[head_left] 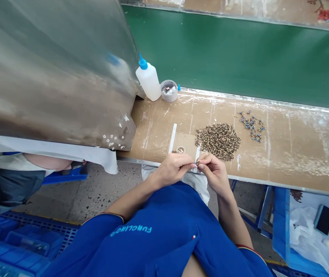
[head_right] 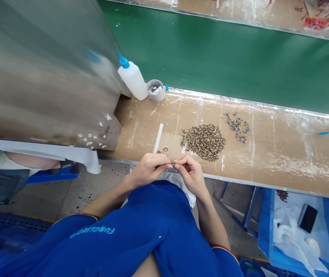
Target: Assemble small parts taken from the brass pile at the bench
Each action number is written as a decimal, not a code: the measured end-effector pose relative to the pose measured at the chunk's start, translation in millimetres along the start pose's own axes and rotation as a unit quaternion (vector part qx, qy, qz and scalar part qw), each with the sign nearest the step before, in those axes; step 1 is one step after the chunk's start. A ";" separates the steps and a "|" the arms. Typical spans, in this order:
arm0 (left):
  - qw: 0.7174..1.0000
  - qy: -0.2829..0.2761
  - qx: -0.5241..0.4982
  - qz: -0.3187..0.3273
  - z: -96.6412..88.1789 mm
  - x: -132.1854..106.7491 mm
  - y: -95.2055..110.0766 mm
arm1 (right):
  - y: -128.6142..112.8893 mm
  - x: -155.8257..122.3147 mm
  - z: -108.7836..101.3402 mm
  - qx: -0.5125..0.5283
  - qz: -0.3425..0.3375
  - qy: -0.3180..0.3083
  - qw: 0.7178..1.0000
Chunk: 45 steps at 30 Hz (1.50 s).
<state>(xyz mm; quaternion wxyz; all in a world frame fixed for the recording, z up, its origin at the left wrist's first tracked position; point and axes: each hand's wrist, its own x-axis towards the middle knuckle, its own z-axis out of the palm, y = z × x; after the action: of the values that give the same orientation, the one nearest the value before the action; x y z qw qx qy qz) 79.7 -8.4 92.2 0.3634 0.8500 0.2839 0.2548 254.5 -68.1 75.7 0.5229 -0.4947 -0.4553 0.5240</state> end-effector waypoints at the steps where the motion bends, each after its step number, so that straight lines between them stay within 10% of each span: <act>1: 1.000 0.000 0.001 0.000 -0.3 0.2 -0.1 | -0.1 -0.9 1.0 0.001 0.002 -0.001 1.000; 18: 0.976 -0.026 -0.190 -0.098 -0.1 11.3 5.1 | -5.3 -5.9 5.9 0.007 0.017 0.045 0.999; 23: 0.820 -0.025 -0.501 -0.276 13.6 13.6 9.1 | -5.3 0.7 6.7 -0.051 -0.041 0.154 0.986; 27: 0.682 -0.034 -0.660 -0.312 16.9 15.5 10.4 | -2.1 2.9 8.7 -0.040 -0.043 0.110 0.992; 32: 0.606 -0.052 -0.714 -0.348 14.2 18.6 8.8 | -0.1 5.0 10.7 -0.033 -0.033 0.085 0.995; 38: 0.607 -0.050 -0.712 -0.350 18.6 17.1 7.0 | 1.8 8.8 12.4 -0.047 -0.031 0.096 0.994; 45: 0.679 -0.029 -0.639 -0.361 18.9 11.8 -2.5 | 6.7 12.1 7.1 -0.048 -0.021 0.135 0.989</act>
<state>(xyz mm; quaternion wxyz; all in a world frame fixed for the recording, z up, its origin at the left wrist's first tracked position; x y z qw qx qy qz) 99.4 -8.0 81.6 0.8899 0.2497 0.3260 0.1987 247.2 -55.9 69.3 0.5658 -0.5759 -0.4153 0.4192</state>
